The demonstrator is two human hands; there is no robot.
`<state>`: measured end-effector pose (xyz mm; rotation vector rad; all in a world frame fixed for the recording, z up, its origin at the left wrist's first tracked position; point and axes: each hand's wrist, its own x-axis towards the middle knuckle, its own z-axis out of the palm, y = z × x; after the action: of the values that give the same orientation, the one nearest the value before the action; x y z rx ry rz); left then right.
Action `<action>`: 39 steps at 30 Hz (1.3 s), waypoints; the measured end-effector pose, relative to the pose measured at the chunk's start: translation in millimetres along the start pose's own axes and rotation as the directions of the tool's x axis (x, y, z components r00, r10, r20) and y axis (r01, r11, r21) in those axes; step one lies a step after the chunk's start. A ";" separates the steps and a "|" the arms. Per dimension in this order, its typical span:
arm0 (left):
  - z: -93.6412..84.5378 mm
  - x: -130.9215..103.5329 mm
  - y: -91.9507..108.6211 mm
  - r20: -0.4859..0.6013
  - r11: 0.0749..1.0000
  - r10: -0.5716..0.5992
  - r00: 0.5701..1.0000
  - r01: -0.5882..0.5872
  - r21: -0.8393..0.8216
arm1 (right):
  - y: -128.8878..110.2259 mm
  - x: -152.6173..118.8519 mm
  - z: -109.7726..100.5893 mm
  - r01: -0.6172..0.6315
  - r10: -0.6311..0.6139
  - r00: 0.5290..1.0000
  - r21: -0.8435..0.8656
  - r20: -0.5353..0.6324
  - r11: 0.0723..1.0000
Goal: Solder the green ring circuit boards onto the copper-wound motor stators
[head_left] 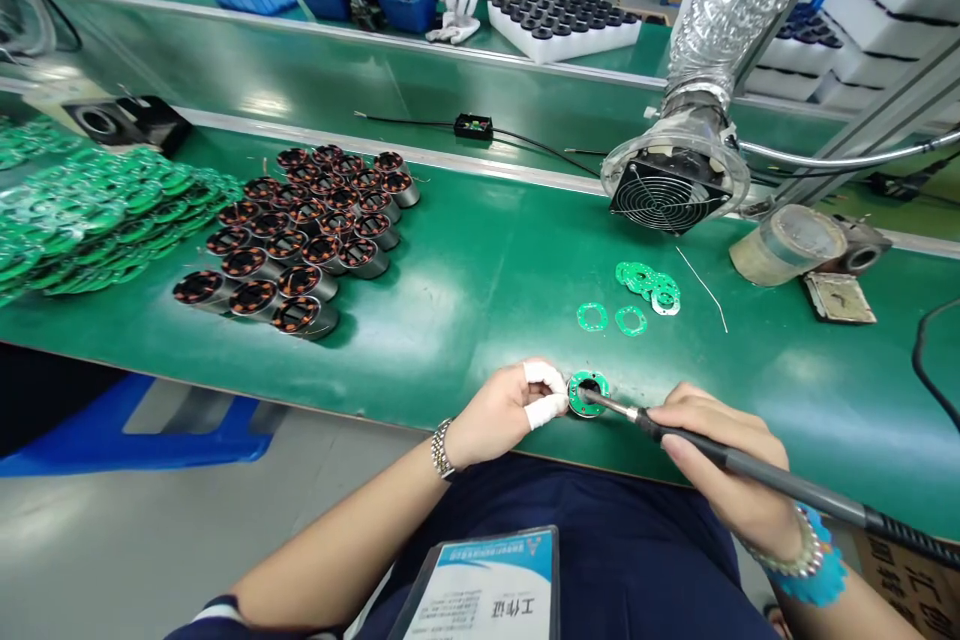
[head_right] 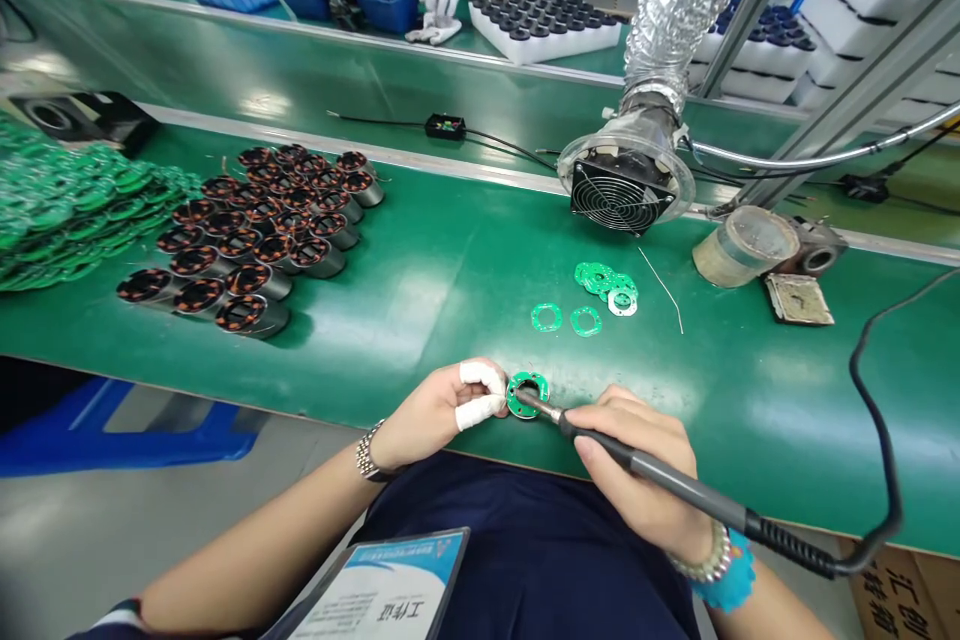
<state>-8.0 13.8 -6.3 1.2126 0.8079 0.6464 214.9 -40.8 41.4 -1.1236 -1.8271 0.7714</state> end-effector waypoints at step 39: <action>5.8 -1.7 -2.6 -0.036 0.999 0.003 0.999 -0.002 0.036 | 31.3 4.1 40.6 0.073 -0.057 0.996 -0.244 0.073 0.967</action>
<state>-4.2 8.7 -7.7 1.2377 0.8514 0.6594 190.3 -27.2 -1.8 -1.1993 -2.0473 0.5585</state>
